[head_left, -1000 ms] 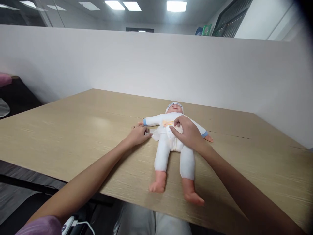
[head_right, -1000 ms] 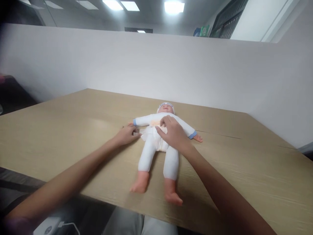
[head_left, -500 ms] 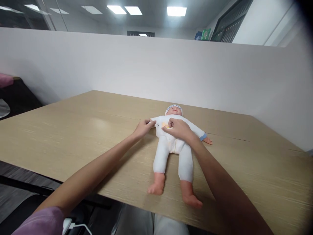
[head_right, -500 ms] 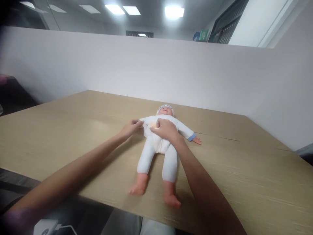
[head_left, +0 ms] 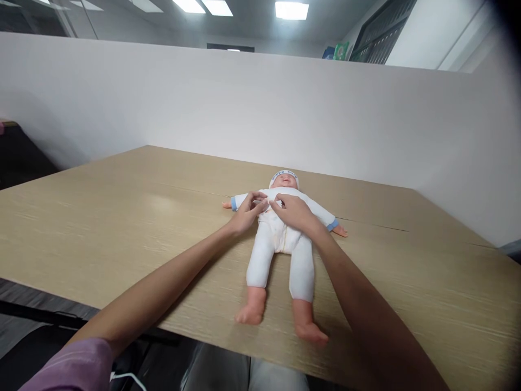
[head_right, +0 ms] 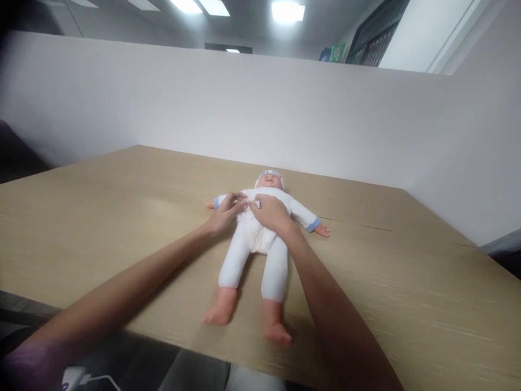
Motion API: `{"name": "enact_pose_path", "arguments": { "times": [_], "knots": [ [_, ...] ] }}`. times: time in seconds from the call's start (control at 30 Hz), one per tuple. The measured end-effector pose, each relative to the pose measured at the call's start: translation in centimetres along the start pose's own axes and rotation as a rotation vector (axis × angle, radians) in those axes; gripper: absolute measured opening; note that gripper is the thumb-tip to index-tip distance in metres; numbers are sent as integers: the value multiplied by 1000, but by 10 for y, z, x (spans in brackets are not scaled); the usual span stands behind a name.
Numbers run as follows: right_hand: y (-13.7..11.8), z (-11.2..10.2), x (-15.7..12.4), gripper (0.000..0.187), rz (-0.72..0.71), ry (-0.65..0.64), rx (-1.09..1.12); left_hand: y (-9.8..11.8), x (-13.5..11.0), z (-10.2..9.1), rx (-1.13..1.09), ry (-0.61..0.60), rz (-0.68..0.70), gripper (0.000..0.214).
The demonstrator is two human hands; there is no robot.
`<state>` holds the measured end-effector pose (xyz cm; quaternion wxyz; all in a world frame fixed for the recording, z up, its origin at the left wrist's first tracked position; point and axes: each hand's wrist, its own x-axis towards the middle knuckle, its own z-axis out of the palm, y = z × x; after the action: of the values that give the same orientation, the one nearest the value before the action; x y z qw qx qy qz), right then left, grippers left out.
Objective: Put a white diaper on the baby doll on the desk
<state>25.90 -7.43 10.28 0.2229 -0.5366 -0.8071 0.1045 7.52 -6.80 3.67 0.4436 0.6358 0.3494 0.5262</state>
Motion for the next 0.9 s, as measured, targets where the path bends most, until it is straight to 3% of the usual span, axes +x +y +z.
{"name": "enact_pose_path", "arguments": {
  "times": [0.1, 0.2, 0.37, 0.43, 0.5, 0.6, 0.67, 0.73, 0.9],
  "knots": [
    [4, 2, 2, 25, 39, 63, 6, -8, -2, -3, 87, 21, -42, 41],
    [3, -1, 1, 14, 35, 180, 151, -6, -4, -4, 173, 94, -55, 31],
    [-20, -16, -34, 5, -61, 397, 263, 38, -32, 2, 359, 189, 36, 19],
    [-29, -20, -65, 4, -100, 346, 351, 63, -55, 6, 454, 91, 126, 16],
    [-29, -18, -102, 8, -137, 211, 446, 81, -77, 8, 520, -130, 175, 20],
    [-12, -11, -144, 8, -119, -1, 389, 87, -100, 9, 642, -403, 137, 26],
    [3, -7, -156, 8, -80, -25, 270, 82, -104, 10, 714, -396, 73, 26],
    [14, -3, -156, 9, -36, 18, 163, 75, -101, 12, 756, -303, 38, 23],
    [12, 7, -138, 16, -3, 79, 11, 65, -82, 23, 848, -196, 24, 34]
  ]
}}
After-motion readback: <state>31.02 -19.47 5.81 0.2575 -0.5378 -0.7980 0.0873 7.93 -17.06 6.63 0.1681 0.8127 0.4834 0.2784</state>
